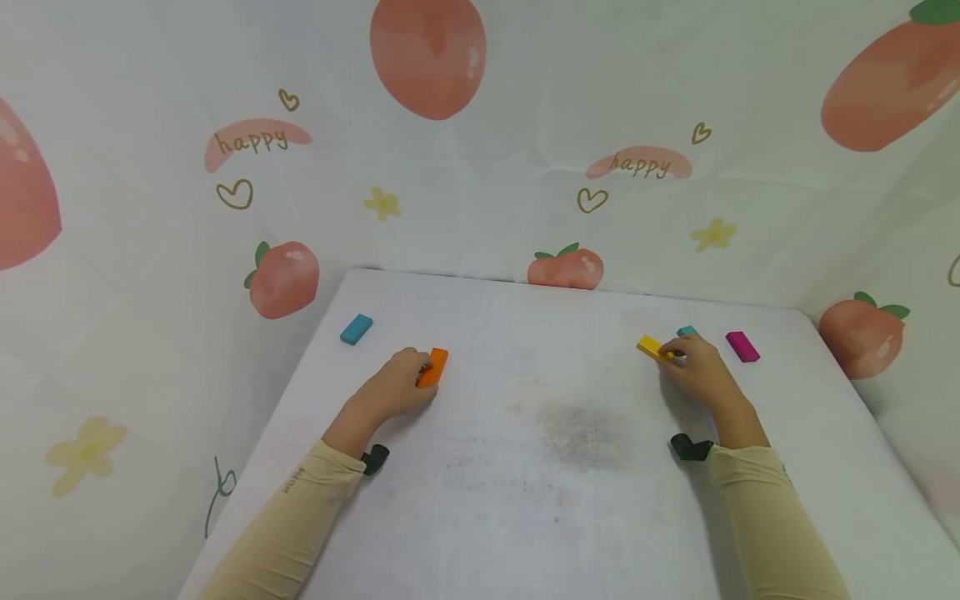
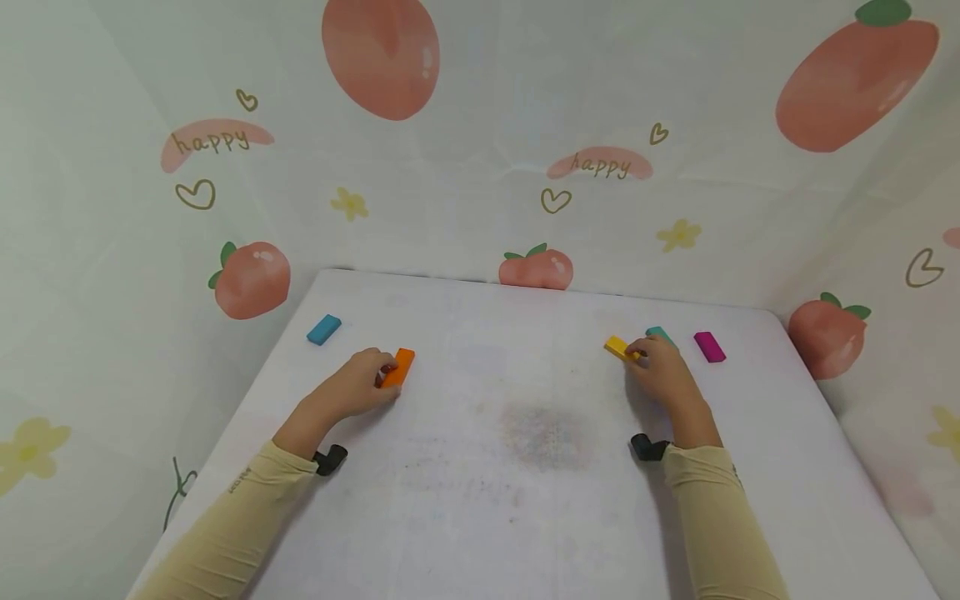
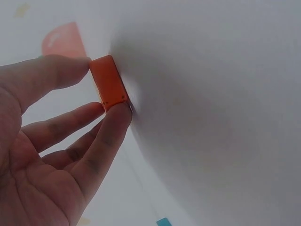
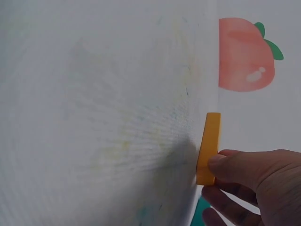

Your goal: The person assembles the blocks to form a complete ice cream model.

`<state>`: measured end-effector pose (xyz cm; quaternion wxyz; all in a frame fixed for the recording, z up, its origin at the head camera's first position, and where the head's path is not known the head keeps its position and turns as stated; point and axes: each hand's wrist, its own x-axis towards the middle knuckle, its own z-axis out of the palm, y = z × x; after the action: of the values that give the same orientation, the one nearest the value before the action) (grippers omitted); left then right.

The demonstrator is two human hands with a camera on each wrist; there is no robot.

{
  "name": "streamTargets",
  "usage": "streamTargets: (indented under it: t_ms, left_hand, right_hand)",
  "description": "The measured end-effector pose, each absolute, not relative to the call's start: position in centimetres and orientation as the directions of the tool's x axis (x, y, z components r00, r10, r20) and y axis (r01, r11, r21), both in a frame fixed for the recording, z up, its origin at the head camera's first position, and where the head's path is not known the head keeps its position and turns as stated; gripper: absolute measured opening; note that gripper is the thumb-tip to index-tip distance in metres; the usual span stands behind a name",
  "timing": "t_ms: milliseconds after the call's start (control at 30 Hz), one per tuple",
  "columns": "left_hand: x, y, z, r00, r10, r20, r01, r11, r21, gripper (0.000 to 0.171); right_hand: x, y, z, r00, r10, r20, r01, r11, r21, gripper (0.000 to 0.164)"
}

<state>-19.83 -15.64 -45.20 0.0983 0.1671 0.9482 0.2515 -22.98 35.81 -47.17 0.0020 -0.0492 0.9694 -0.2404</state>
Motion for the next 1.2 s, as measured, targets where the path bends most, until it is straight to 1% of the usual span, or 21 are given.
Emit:
streamTargets:
  t_ms: [567, 900, 1200]
  left_hand:
    - [-19.7, -13.9, -45.5, -0.917, 0.383, -0.110, 0.268, 0.797, 0.541, 0.040]
    - [-20.0, -12.4, -45.8, -0.906, 0.411, -0.101, 0.297, 0.787, 0.542, 0.038]
    - [-19.5, -10.9, -45.7, -0.905, 0.410, -0.112, 0.290, 0.788, 0.543, 0.040]
  right_hand:
    - [-23.6, 34.7, -47.5, -0.990, -0.144, 0.014, -0.133, 0.869, -0.476, 0.025]
    - [-24.1, 32.8, -47.3, -0.989, -0.150, 0.009, -0.135, 0.865, -0.483, 0.024]
    - [-24.7, 31.1, -47.4, -0.980, -0.197, 0.019, -0.180, 0.846, -0.502, 0.022]
